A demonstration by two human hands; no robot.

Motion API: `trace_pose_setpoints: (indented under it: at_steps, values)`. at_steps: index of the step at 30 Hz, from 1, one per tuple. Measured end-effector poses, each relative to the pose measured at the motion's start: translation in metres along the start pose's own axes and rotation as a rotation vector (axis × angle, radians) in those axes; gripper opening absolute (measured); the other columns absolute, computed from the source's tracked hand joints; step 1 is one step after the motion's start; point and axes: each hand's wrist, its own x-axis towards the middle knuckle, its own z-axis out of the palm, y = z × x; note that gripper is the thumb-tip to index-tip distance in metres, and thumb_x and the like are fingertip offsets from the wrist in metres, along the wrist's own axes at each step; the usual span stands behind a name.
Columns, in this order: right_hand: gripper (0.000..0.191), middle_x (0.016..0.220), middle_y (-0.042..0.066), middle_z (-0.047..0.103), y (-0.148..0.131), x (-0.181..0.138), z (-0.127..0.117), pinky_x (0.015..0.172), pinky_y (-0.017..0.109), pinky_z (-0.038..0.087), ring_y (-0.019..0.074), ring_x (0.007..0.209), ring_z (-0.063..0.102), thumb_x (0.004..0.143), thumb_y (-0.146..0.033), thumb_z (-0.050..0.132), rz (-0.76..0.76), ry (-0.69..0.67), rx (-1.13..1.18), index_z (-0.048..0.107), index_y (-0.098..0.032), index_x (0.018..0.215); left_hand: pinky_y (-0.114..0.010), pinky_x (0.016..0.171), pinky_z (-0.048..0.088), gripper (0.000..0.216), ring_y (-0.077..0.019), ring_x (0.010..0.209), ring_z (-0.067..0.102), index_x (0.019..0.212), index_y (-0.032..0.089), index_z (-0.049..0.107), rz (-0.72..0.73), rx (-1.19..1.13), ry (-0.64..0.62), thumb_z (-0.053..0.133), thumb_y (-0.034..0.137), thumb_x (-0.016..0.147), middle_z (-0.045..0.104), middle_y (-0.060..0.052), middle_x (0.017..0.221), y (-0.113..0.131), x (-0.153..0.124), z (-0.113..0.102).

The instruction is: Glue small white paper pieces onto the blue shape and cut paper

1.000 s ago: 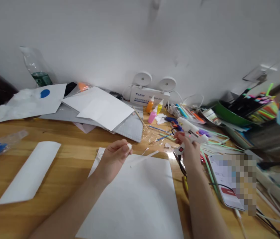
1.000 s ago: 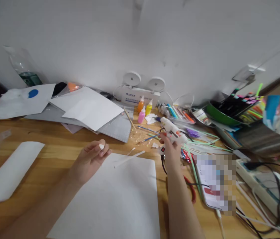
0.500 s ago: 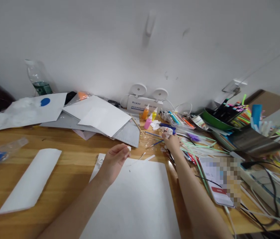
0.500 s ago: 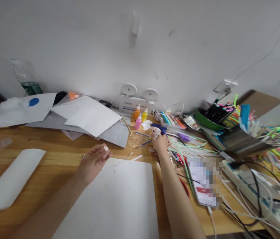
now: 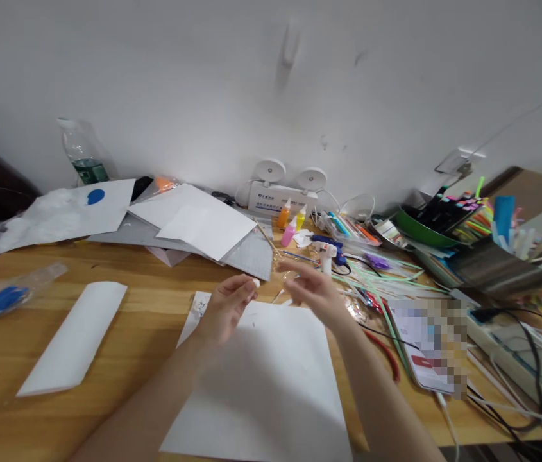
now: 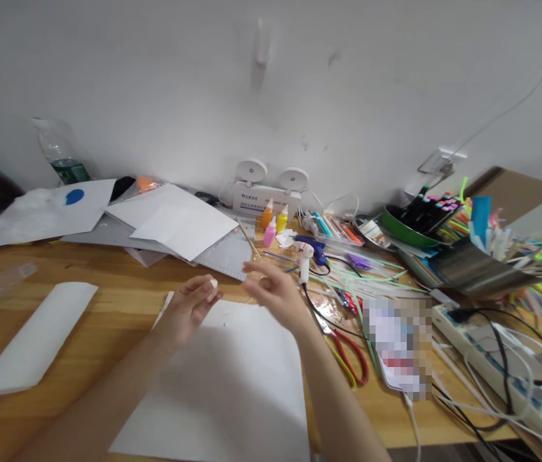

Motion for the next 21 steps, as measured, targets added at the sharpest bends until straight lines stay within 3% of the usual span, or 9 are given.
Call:
trace_pose_setpoints:
  at_steps: [1,4,10,14,21]
  values:
    - [0.038,0.079,0.003,0.058,-0.006,-0.002,0.011,0.043,0.022,0.035,0.0069,0.045,0.04,0.071,-0.038,0.057,0.002,-0.08,0.018,0.057,-0.019,0.103,-0.018,0.06,0.038,0.009,-0.004,0.053,0.044,0.062,0.016,0.066,-0.002,0.016,-0.006,0.072,0.02,0.057,0.051,0.005,0.05,0.001,-0.001,0.001]
    - [0.032,0.058,-0.001,0.055,-0.013,-0.005,0.033,0.038,0.02,0.027,0.0062,0.041,0.035,0.067,-0.037,0.063,-0.004,-0.126,-0.014,0.064,-0.017,0.092,-0.018,0.058,0.037,0.007,-0.0047,0.054,0.045,0.06,0.016,0.066,0.001,0.051,-0.033,0.071,0.02,0.058,0.051,0.005,0.049,0.003,-0.003,0.004]
    - [0.021,0.055,0.001,0.056,-0.007,-0.01,0.033,0.041,0.02,0.032,0.0074,0.045,0.041,0.072,-0.034,0.057,0.005,-0.106,0.024,0.065,-0.015,0.068,-0.019,0.054,0.036,0.01,-0.0056,0.052,0.044,0.059,0.014,0.064,-0.016,0.07,-0.03,0.071,0.021,0.058,0.051,0.004,0.05,0.0,-0.002,0.002]
    - [0.02,0.053,-0.001,0.052,-0.001,-0.016,0.018,0.04,0.02,0.029,0.0069,0.043,0.039,0.071,-0.034,0.059,0.037,0.042,0.179,0.061,-0.015,0.066,-0.02,0.057,0.036,0.01,-0.0055,0.052,0.044,0.061,0.015,0.066,0.002,0.062,0.003,0.072,0.02,0.056,0.053,0.004,0.051,-0.004,0.0,-0.001]
    - [0.016,0.059,-0.002,0.052,0.007,-0.021,-0.011,0.039,0.019,0.026,0.0057,0.043,0.039,0.07,-0.033,0.062,0.004,0.364,0.557,0.061,-0.017,0.07,-0.022,0.061,0.036,0.006,-0.0049,0.052,0.04,0.062,0.016,0.066,0.044,0.064,-0.055,0.07,0.019,0.06,0.052,0.004,0.051,-0.006,0.0,-0.003]
